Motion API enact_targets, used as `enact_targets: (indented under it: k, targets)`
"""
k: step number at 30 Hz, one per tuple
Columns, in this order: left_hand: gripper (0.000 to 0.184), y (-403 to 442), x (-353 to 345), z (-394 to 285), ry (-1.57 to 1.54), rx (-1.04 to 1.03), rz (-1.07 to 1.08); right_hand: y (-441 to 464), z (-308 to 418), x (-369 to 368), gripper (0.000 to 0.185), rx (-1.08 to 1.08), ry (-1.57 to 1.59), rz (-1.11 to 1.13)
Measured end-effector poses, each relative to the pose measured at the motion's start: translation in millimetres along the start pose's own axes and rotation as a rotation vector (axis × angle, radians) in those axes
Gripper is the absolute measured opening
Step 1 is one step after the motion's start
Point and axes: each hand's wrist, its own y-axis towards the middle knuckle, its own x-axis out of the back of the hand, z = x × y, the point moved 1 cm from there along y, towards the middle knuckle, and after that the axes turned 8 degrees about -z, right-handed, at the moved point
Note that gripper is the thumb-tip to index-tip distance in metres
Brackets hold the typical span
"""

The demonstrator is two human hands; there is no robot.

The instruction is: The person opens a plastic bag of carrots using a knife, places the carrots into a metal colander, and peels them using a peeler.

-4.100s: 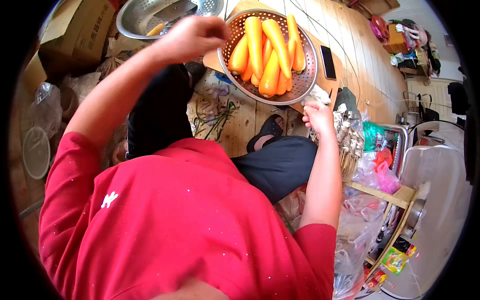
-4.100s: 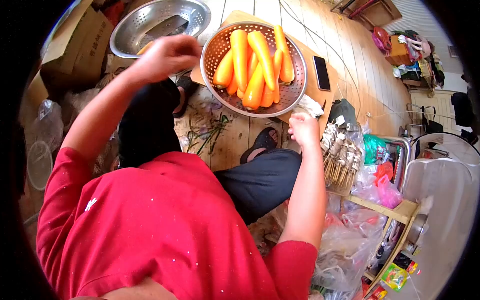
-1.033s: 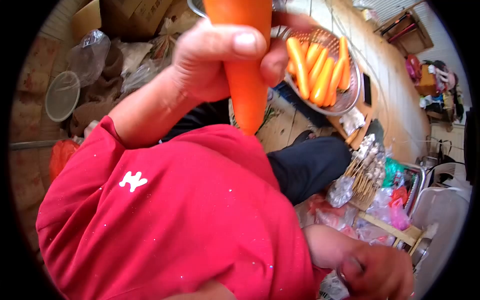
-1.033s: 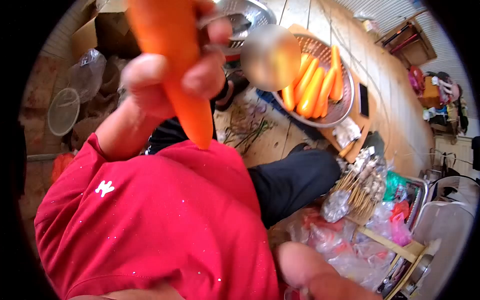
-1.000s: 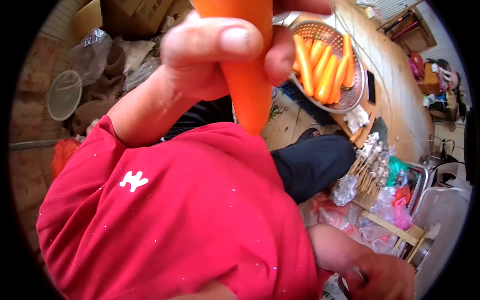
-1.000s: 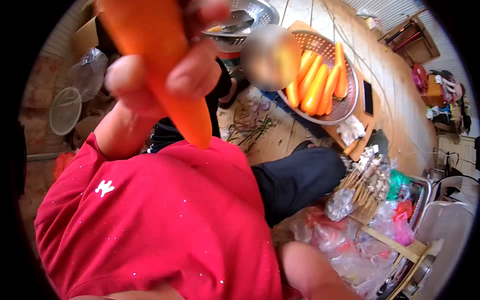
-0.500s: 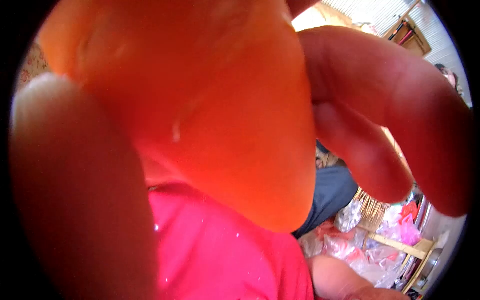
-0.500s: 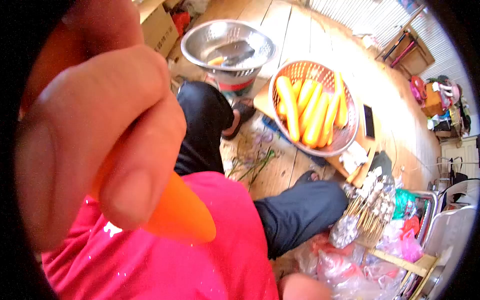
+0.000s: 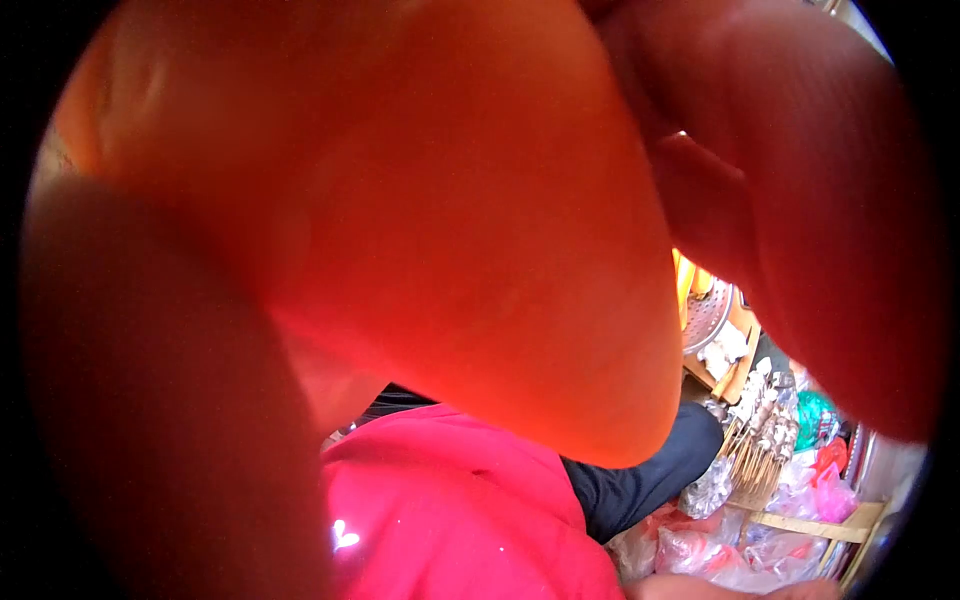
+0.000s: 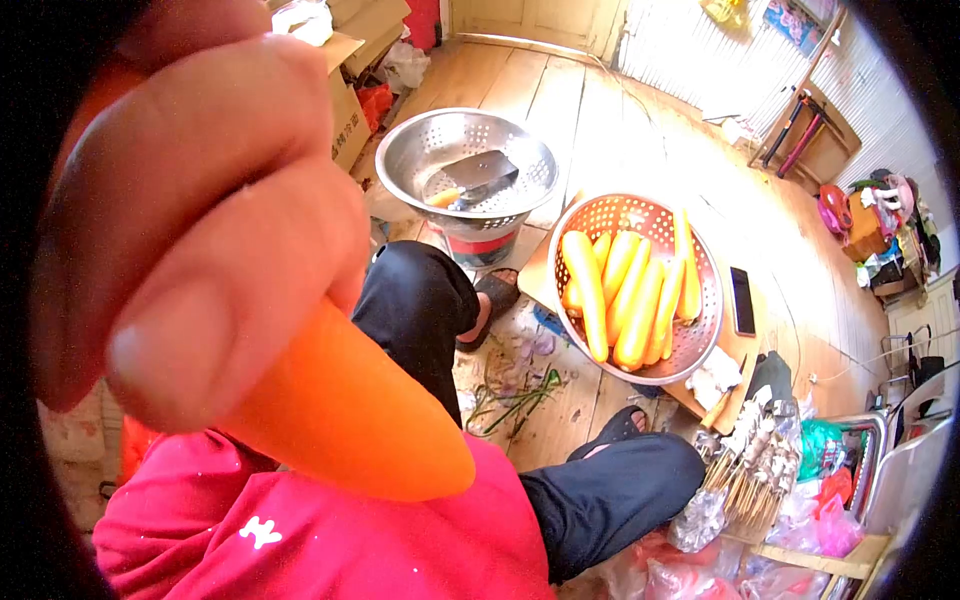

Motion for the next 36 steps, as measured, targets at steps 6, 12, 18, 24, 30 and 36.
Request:
enact_targets:
  k: [6, 12, 18, 24, 30, 36]
  targets:
    - [0.054, -10.3, -5.2, -2.1, -0.025, -0.002, 0.033, 46.7, -5.2, 10.2, 0.037, 0.389, 0.078, -0.001]
    - [0.051, -17.3, 0.7, -45.1, -0.180, -0.174, 0.071, 56.1, 30.9, 26.5, 0.035, -0.334, -0.121, 0.509]
    - [0.049, -18.8, 21.0, -189.5, -0.792, -0.582, 0.275, 34.4, 16.6, 11.2, 0.039, -0.345, -0.357, 0.105]
    - [0.048, 24.7, -6.0, -217.4, -1.481, 0.047, 0.217, -26.8, -15.6, 116.4, 0.040, -0.667, -0.687, -0.626]
    - [0.043, 41.0, -65.6, -112.2, -1.415, 0.767, 0.222, -135.3, -60.6, 144.9, 0.043, -1.334, -0.734, -0.606]
    - [0.042, 19.6, -93.9, -62.7, -1.199, 0.995, 0.014, -170.8, -76.7, 145.7, 0.027, -1.290, -1.095, -0.115]
